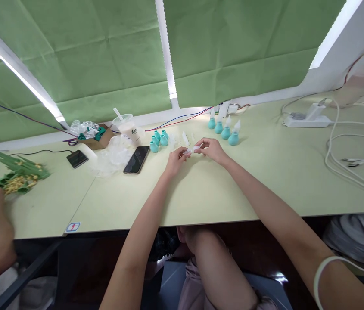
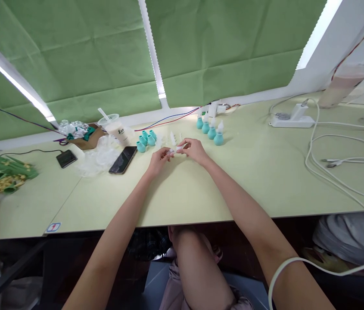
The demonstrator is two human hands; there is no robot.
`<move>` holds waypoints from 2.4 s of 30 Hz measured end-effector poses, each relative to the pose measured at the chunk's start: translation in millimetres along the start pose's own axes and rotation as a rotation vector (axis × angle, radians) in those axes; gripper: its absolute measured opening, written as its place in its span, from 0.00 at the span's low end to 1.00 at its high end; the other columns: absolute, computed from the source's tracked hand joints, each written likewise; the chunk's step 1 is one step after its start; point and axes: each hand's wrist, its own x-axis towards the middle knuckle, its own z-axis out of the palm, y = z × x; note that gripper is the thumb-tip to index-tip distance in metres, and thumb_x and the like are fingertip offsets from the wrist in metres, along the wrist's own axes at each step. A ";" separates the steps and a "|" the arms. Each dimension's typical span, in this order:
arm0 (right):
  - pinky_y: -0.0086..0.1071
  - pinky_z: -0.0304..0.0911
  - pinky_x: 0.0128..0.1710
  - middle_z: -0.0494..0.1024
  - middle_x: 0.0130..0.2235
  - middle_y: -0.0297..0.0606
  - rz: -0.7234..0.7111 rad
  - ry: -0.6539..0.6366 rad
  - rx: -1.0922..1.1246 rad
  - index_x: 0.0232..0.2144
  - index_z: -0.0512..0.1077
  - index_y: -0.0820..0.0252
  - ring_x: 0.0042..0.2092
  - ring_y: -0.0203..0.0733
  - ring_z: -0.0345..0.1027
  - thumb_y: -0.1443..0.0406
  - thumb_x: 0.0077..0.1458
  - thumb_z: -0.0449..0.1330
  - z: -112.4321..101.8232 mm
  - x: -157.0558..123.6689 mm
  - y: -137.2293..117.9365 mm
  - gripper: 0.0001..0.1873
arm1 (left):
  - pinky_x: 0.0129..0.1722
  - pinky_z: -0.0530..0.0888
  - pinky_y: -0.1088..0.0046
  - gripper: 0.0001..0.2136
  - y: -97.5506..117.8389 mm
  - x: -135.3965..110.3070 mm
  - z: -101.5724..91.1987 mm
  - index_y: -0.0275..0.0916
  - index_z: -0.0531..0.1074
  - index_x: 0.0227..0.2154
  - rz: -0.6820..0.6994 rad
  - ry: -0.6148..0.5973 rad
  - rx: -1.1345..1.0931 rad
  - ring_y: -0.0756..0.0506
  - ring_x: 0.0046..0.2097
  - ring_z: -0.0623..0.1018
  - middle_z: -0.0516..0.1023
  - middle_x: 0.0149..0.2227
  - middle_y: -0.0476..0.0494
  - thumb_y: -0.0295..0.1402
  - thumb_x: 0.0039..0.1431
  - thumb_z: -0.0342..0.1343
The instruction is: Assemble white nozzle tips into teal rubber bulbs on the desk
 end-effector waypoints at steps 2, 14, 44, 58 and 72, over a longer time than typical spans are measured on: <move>0.32 0.68 0.26 0.77 0.30 0.38 -0.003 -0.030 0.111 0.26 0.74 0.61 0.31 0.39 0.70 0.57 0.31 0.69 1.7 -0.8 1.6 0.18 | 0.30 0.68 0.76 0.12 -0.2 -0.1 -0.2 0.36 0.70 0.35 -0.005 0.006 -0.005 0.53 0.26 0.70 0.74 0.28 0.47 0.39 0.54 0.53; 0.38 0.69 0.42 0.80 0.31 0.40 0.033 -0.107 0.122 0.29 0.78 0.61 0.36 0.44 0.74 0.58 0.32 0.70 -3.8 -0.8 4.2 0.19 | 0.30 0.71 0.74 0.19 -0.8 0.3 -1.1 0.33 0.73 0.34 -0.082 0.032 -0.128 0.52 0.26 0.70 0.74 0.27 0.46 0.45 0.45 0.60; 0.37 0.67 0.44 0.79 0.37 0.39 0.083 -0.181 0.250 0.32 0.74 0.61 0.37 0.40 0.73 0.56 0.34 0.70 4.6 -4.2 8.4 0.21 | 0.26 0.65 0.77 0.11 4.0 -12.3 9.6 0.35 0.75 0.33 0.072 0.155 0.173 0.53 0.24 0.68 0.72 0.24 0.49 0.38 0.54 0.55; 0.29 0.69 0.36 0.78 0.32 0.38 0.275 -0.254 0.398 0.32 0.75 0.61 0.31 0.34 0.72 0.61 0.46 0.65 4.8 -0.2 13.3 0.11 | 0.41 0.70 0.71 0.13 -0.4 -10.5 6.9 0.40 0.65 0.45 0.321 0.147 0.552 0.48 0.39 0.72 0.70 0.42 0.43 0.26 0.56 0.53; 0.24 0.65 0.36 0.76 0.34 0.35 0.289 -0.181 0.487 0.32 0.76 0.58 0.32 0.30 0.67 0.64 0.49 0.61 0.8 0.2 16.2 0.07 | 0.54 0.61 0.53 0.21 -21.9 -7.4 -58.9 0.46 0.62 0.53 -0.244 0.687 0.698 0.36 0.59 0.59 0.60 0.58 0.38 0.33 0.55 0.55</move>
